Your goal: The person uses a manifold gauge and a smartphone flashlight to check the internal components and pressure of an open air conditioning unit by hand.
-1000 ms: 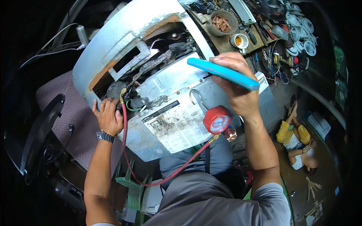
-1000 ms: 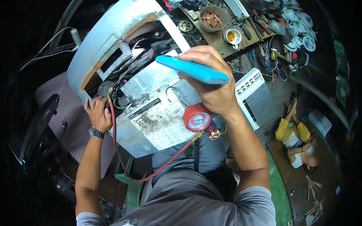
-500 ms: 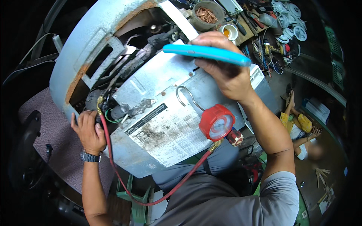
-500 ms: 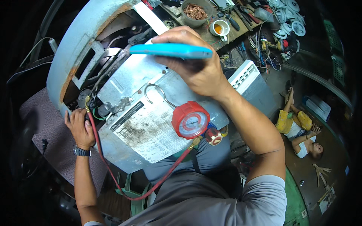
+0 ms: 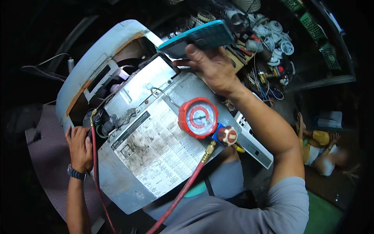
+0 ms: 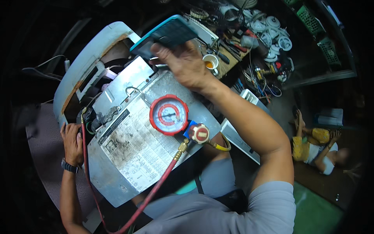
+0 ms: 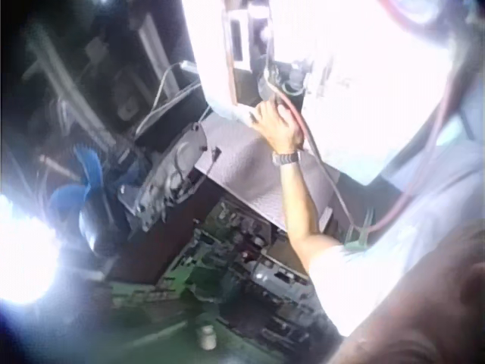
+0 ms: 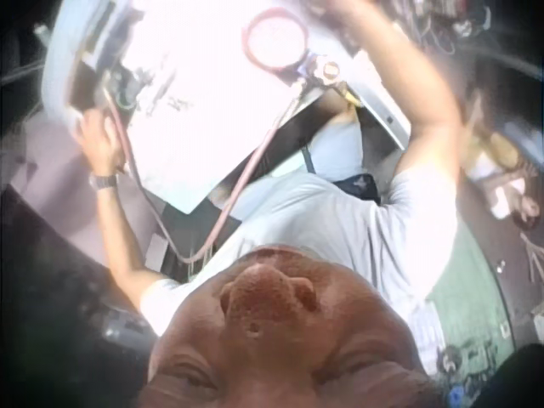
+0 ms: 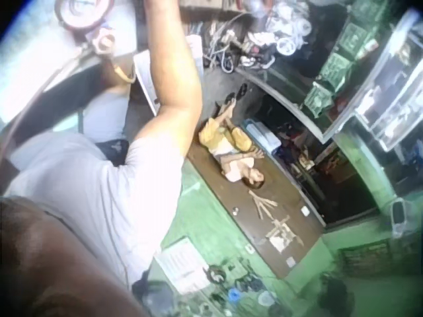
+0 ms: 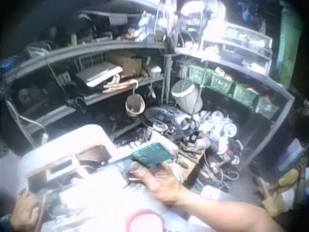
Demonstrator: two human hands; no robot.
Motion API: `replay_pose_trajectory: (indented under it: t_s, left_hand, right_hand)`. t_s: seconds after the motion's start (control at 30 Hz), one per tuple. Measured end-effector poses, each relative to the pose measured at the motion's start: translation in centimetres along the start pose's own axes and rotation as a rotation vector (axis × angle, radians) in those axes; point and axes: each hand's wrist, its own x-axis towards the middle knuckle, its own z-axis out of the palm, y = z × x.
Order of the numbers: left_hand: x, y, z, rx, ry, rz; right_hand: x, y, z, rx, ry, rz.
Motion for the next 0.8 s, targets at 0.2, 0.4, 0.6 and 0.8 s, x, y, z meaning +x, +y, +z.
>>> replay_pose_trajectory:
  t_s: [0.2,0.4,0.6,0.8]
  left_hand:
    - [0.1,0.0,-0.5,-0.044,0.016,-0.010]
    - [-0.3,-2.8,0.5,-0.012,0.033,-0.033]
    - [-0.3,-2.1,0.6,-0.013,-0.017,-0.090]
    - [0.0,-1.9,0.6,0.037,-0.066,-0.120]
  right_hand:
    - [-7.2,-6.9,-3.0,-0.069,0.015,-0.230]
    - [-14.4,-4.5,-0.1,0.089,0.183,-0.204]
    - [-16.1,-3.9,1.4,-0.143,0.263,-0.401]
    - [-17.3,-4.0,2.5,-0.155,0.079,-0.653]
